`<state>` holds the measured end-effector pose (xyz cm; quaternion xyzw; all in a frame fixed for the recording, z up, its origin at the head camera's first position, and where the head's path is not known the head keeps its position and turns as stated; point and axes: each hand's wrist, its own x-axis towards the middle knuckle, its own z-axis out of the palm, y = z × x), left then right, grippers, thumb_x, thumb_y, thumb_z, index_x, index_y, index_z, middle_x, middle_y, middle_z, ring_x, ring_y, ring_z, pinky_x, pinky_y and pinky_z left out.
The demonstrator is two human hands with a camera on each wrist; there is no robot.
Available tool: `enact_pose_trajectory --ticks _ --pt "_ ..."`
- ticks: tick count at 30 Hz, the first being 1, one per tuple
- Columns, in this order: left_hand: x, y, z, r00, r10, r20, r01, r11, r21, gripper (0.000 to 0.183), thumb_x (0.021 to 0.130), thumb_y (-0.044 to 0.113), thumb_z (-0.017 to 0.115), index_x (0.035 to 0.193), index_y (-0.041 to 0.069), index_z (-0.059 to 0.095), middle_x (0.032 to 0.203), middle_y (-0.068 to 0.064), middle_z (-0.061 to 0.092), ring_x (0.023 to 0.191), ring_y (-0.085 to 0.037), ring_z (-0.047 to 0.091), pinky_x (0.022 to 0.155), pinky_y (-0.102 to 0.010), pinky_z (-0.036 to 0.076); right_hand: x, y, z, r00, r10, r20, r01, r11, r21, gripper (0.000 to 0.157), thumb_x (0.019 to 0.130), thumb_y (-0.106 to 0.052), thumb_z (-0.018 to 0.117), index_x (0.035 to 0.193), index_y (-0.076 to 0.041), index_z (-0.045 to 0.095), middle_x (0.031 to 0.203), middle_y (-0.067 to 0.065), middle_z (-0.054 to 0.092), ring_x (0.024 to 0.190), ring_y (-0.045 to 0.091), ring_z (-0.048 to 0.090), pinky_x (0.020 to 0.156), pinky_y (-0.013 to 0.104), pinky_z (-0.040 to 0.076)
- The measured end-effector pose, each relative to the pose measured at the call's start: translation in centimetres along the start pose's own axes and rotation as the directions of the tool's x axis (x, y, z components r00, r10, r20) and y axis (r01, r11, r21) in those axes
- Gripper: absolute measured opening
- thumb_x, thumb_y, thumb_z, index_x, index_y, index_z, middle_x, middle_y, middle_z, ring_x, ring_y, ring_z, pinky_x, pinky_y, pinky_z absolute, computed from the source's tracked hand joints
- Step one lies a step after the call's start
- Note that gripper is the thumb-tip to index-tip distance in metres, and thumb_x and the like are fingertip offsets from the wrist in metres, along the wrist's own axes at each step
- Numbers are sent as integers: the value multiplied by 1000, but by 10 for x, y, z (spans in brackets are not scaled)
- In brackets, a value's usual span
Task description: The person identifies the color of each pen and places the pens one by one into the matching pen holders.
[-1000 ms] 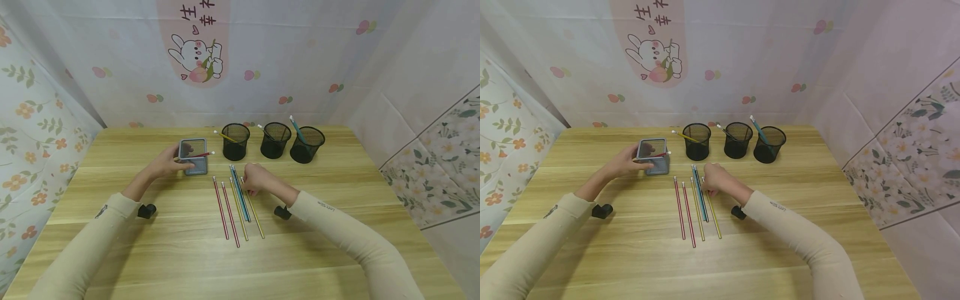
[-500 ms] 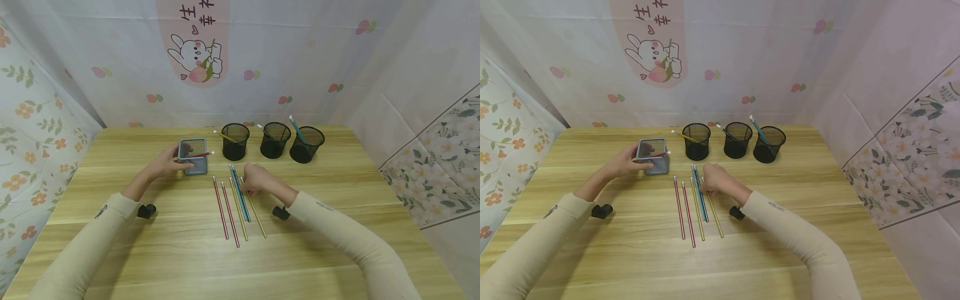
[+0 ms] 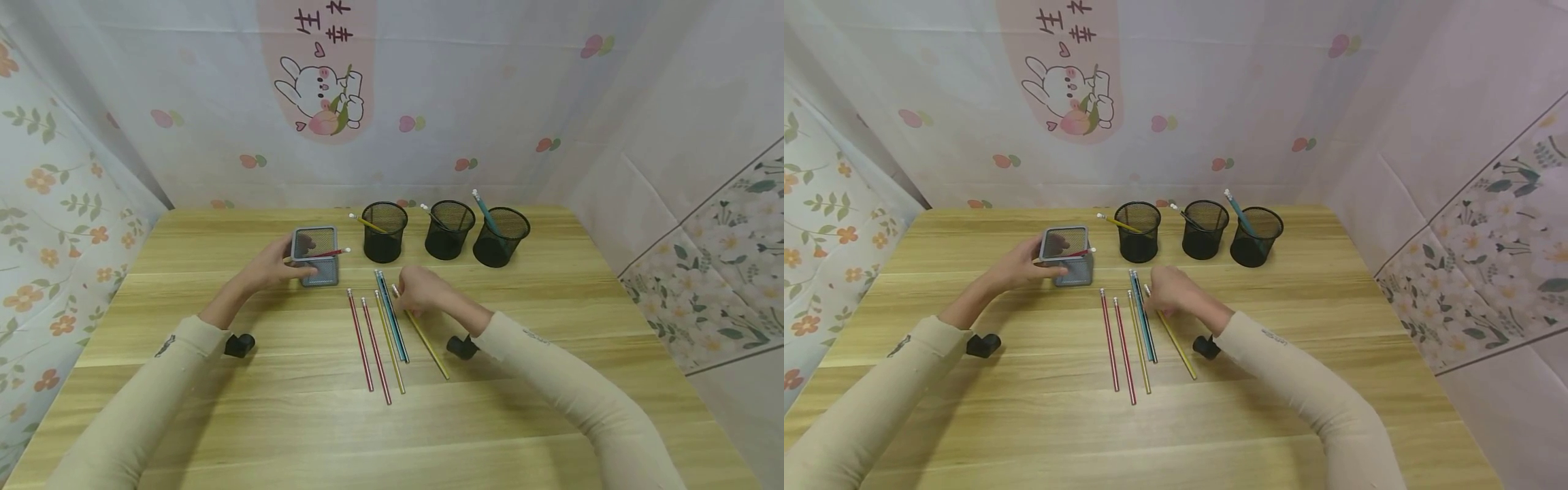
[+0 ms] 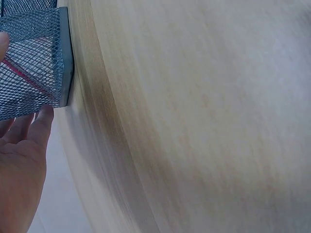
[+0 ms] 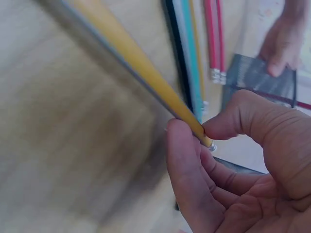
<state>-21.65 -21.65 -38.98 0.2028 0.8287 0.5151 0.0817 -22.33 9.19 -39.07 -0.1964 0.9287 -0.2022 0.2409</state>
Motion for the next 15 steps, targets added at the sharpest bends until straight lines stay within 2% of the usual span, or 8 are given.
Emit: enact_pose_trajectory --ticks 2,6,10,15 --pt "0 1 0 1000 -1 -3 1 1000 0 59 81 5 73 127 -11 41 127 -31 45 118 -45 42 97 -56 34 -1 0 -5 1000 -18 -4 18 1000 15 36 78 -10 66 49 -12 45 42 2 50 50 28 62 38 23 33" --pt "0 2 0 1000 -8 -2 8 1000 2 59 81 6 74 127 -11 41 127 -31 45 118 -45 42 97 -56 34 -7 -3 -17 996 -77 -37 79 994 71 30 80 -8 64 54 -9 48 45 5 52 49 28 61 40 23 35" --pt "0 1 0 1000 -3 4 3 1000 4 59 81 6 73 127 -12 41 127 -31 45 118 -45 42 97 -57 34 -13 -7 -26 986 -129 -105 135 989 59 32 80 -6 64 53 -10 48 44 2 49 44 23 57 40 24 35" --pt "0 -1 0 1000 0 4 0 1000 4 58 81 6 73 127 -12 41 126 -31 45 117 -46 42 98 -57 33 -17 -9 -33 977 -146 -154 151 988 21 20 79 -11 65 62 -10 53 48 -2 49 44 17 50 44 26 35"
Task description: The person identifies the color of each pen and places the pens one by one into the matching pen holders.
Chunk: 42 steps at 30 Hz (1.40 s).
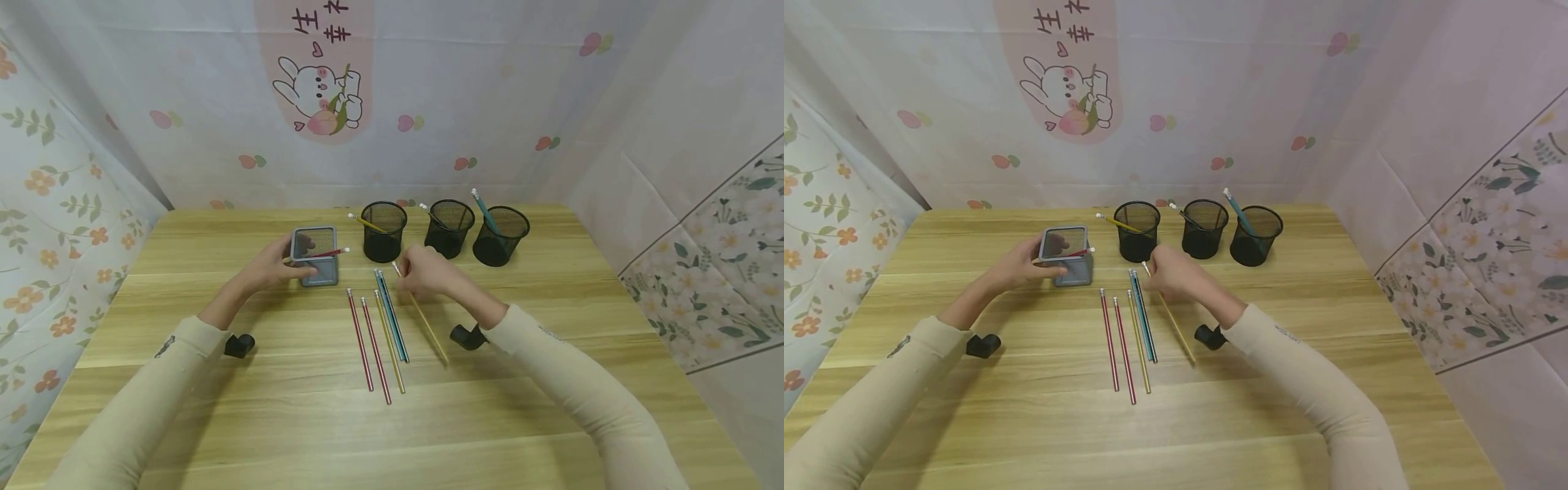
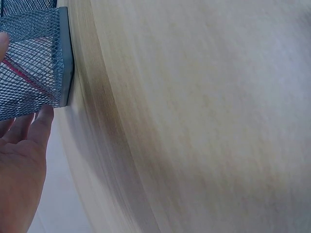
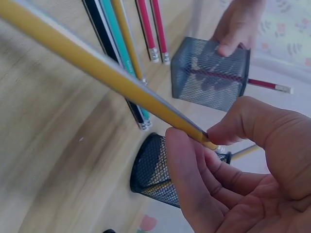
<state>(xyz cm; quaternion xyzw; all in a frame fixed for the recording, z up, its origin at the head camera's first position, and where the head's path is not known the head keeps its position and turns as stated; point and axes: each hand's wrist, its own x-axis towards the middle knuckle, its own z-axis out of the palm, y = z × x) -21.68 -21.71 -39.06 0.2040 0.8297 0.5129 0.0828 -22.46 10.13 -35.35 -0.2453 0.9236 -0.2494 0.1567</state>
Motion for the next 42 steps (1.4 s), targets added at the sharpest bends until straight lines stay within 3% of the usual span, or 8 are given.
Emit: enact_pose_trajectory --ticks 5,12,19,31,42 --pt "0 -1 0 1000 -1 3 1 1000 0 59 81 6 73 127 -12 41 127 -32 45 118 -46 42 98 -56 33 -2 0 -5 997 -50 -59 51 999 6 11 77 -7 63 72 -10 54 57 -3 47 47 10 38 48 26 33" --pt "1 -1 1 1000 6 -11 -6 1000 -3 60 81 4 73 128 -11 41 127 -32 45 119 -46 41 97 -56 34 -5 -4 -14 972 -141 -190 149 988 28 8 77 -6 60 77 -10 52 65 1 55 53 14 45 51 27 35" --pt "1 -2 1 1000 12 -14 -12 1000 -1 59 81 4 74 128 -12 41 127 -32 45 118 -47 41 96 -57 35 -6 -9 -23 947 -168 -274 189 980 54 9 81 -10 62 84 -9 54 76 1 59 64 15 54 58 30 42" --pt "2 -2 0 1000 11 -16 -11 1000 3 59 80 5 74 127 -12 42 127 -31 45 118 -46 42 96 -56 36 -7 -15 -30 901 -190 -391 250 962 108 8 84 -6 57 91 -9 54 87 1 58 76 11 59 68 28 50" --pt "0 0 -1 1000 8 -5 -8 1000 7 60 81 4 73 128 -13 40 127 -33 44 118 -47 40 97 -57 34 -6 -21 -38 846 -251 -469 327 941 85 5 87 -7 57 92 -8 55 86 0 60 74 11 61 64 27 51"
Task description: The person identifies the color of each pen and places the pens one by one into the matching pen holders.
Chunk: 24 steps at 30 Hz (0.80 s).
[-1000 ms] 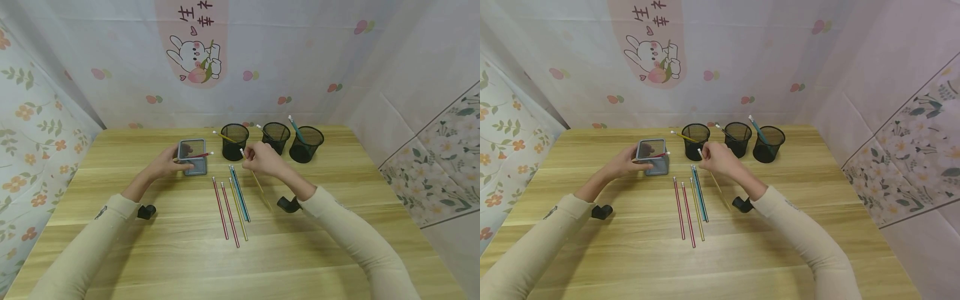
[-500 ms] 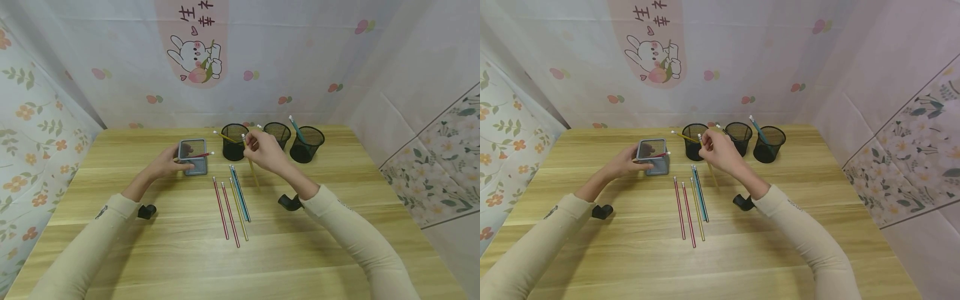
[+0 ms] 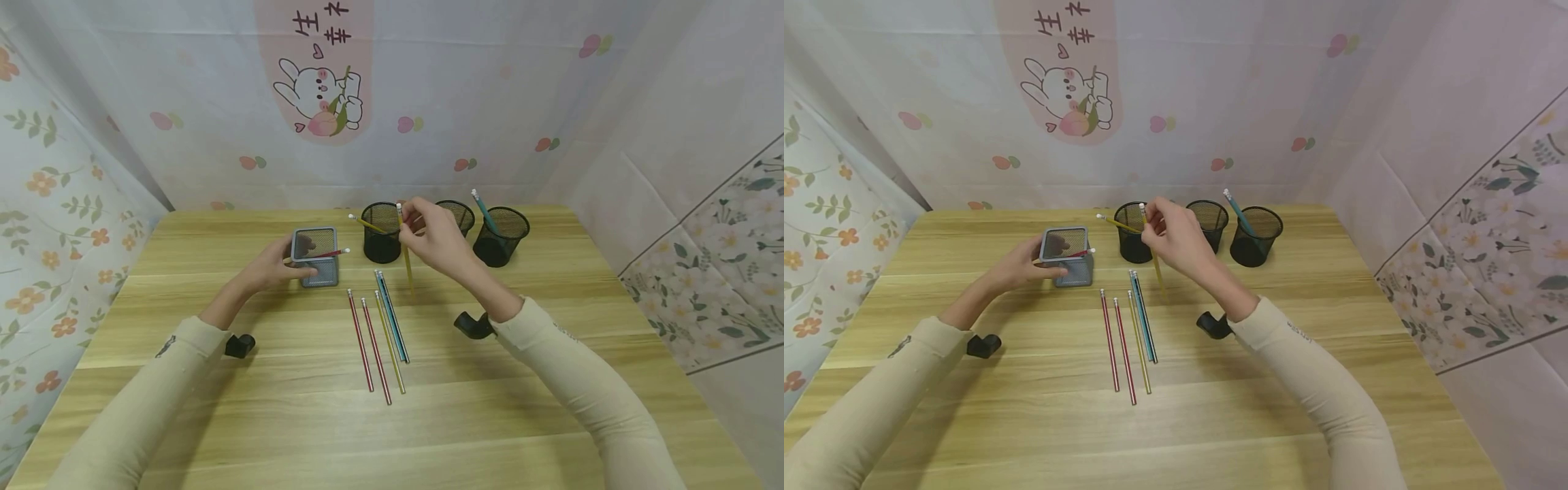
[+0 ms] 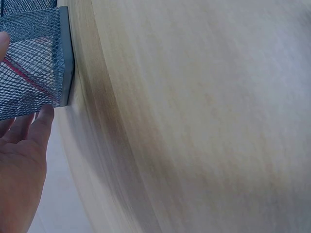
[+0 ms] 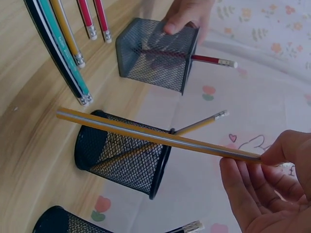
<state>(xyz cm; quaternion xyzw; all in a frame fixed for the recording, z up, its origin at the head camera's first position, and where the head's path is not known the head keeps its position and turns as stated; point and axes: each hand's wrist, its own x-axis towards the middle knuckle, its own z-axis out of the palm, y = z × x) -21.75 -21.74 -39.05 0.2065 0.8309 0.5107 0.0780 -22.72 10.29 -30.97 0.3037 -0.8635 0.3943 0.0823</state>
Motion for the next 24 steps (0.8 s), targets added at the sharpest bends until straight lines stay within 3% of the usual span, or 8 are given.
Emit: enact_pose_trajectory --ticks 9,13,16,24 --pt "0 1 0 1000 -9 -6 9 1000 -16 60 81 4 74 128 -12 41 127 -32 45 118 -46 42 97 -58 33 10 -5 -3 996 -91 -23 91 996 -8 4 89 -7 57 93 -9 56 84 -3 59 77 9 60 65 23 52" --pt "5 -18 -1 1000 -2 -9 2 1000 -2 62 80 13 75 129 -7 42 128 -26 47 118 -41 44 97 -55 34 16 -10 -6 988 -146 -41 147 989 1 6 90 -7 56 95 -7 57 85 1 60 77 9 59 64 22 52" --pt "8 -33 -1 1000 5 -12 -5 1000 4 65 80 18 76 130 -5 43 129 -23 48 118 -38 45 98 -55 35 21 -15 -8 979 -195 -63 197 980 14 6 91 -7 55 96 -6 58 85 4 61 77 9 59 64 22 53" --pt "8 -32 -2 1000 -12 -8 12 1000 10 66 79 21 77 130 -4 43 129 -23 48 119 -38 45 98 -54 34 32 -27 -11 944 -304 -130 305 952 -14 9 92 -6 54 99 -4 57 90 0 56 82 9 58 70 21 52"
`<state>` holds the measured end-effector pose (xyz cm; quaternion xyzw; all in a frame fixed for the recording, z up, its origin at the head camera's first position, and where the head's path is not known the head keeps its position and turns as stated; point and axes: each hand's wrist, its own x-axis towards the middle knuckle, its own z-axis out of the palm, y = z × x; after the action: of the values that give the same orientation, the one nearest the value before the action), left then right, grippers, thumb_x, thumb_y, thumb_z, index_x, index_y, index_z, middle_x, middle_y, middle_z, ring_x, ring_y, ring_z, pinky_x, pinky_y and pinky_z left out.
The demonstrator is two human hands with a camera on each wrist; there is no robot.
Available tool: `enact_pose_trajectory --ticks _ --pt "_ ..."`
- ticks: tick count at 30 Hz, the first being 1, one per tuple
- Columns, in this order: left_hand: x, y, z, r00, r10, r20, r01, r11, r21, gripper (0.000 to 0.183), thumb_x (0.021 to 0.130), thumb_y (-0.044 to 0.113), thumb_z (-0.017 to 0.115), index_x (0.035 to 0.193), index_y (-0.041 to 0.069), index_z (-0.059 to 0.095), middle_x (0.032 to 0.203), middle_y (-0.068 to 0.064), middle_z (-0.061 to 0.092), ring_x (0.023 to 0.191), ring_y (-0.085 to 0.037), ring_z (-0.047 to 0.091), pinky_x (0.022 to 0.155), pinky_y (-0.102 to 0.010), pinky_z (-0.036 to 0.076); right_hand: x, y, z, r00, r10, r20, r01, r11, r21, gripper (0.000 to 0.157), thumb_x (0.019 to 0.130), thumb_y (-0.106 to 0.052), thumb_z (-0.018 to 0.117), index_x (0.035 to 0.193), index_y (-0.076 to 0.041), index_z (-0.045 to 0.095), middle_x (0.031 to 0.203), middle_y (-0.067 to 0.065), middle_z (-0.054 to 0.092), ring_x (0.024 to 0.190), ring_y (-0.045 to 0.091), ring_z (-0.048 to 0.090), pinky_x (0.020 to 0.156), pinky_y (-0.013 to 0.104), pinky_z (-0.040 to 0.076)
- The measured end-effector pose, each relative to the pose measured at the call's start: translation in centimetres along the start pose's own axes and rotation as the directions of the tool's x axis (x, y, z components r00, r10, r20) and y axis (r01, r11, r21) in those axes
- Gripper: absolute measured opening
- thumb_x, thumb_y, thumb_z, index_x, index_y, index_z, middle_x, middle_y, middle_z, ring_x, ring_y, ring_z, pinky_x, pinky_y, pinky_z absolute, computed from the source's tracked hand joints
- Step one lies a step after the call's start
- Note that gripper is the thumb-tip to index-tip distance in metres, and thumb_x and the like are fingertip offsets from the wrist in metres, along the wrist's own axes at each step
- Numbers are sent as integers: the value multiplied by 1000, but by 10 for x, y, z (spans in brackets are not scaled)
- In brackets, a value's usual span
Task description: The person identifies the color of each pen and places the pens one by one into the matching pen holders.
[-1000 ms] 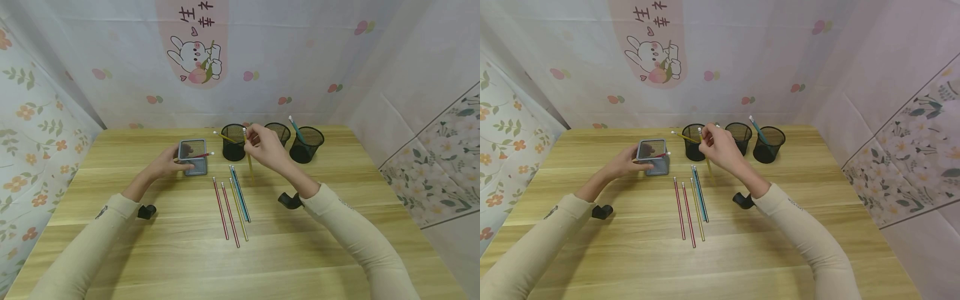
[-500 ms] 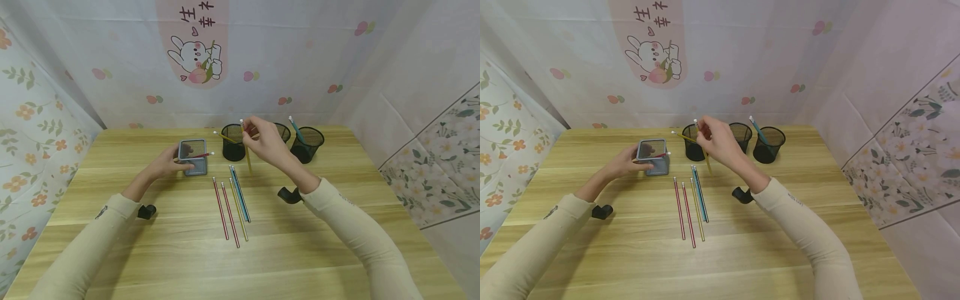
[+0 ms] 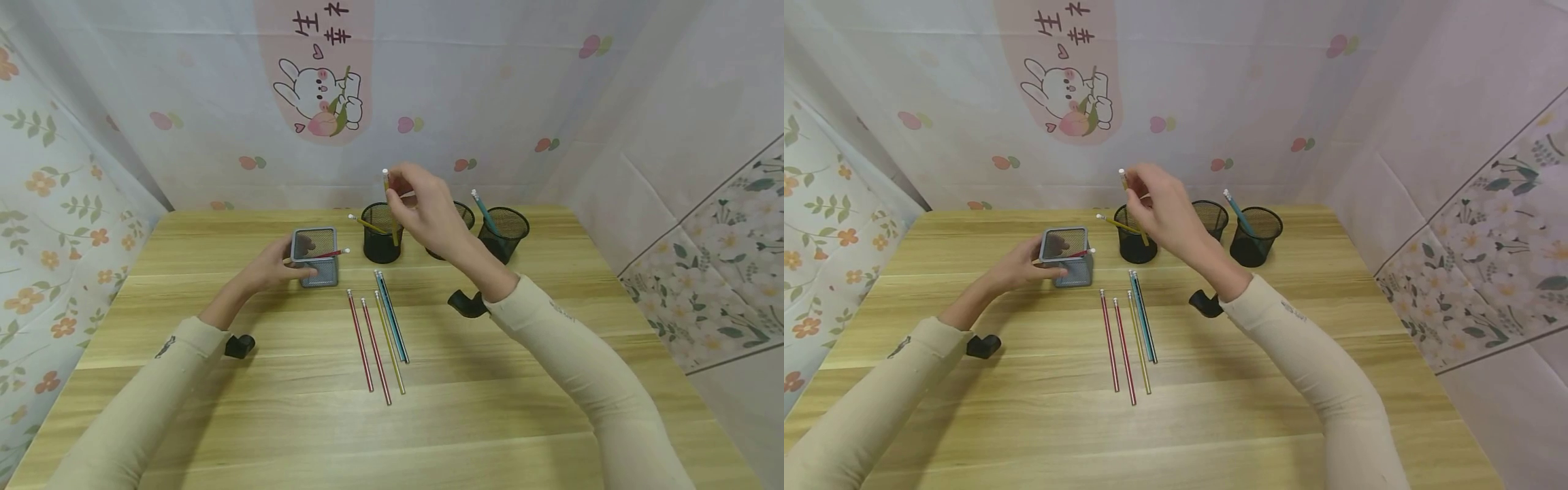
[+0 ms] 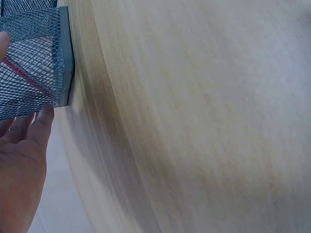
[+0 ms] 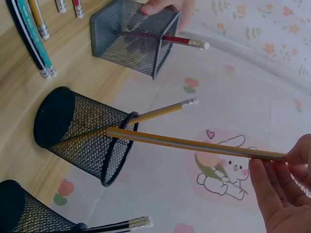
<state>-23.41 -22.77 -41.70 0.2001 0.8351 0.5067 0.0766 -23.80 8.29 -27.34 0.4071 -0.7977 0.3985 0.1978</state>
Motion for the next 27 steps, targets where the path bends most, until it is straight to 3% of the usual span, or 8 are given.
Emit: enact_pose_trajectory --ticks 8,13,19,27 --pt "0 -1 1 1000 19 -10 -19 1000 0 63 80 15 76 129 -5 43 128 -24 48 118 -39 45 97 -56 34 10 0 4 994 -105 -14 103 992 -71 13 93 -6 54 104 -1 57 95 5 56 89 13 58 74 20 51" --pt "-4 13 2 1000 19 2 -19 1000 -15 62 81 9 74 129 -9 41 128 -30 45 119 -45 42 97 -59 32 12 7 13 981 -191 18 192 972 -133 15 93 -4 54 106 2 57 97 9 55 91 16 58 75 20 50" --pt "-8 30 1 1000 11 16 -11 1000 -3 58 82 5 73 128 -12 41 127 -33 45 118 -47 42 97 -58 32 8 20 25 972 -216 95 229 962 -150 14 92 -1 54 105 2 57 95 10 54 90 18 56 77 23 50" --pt "-9 31 1 1000 21 12 -21 1000 -13 58 81 4 73 126 -13 41 126 -33 45 117 -47 41 98 -59 31 1 37 37 961 -233 148 257 952 -165 13 92 0 54 106 0 55 95 8 54 80 16 51 67 24 46"
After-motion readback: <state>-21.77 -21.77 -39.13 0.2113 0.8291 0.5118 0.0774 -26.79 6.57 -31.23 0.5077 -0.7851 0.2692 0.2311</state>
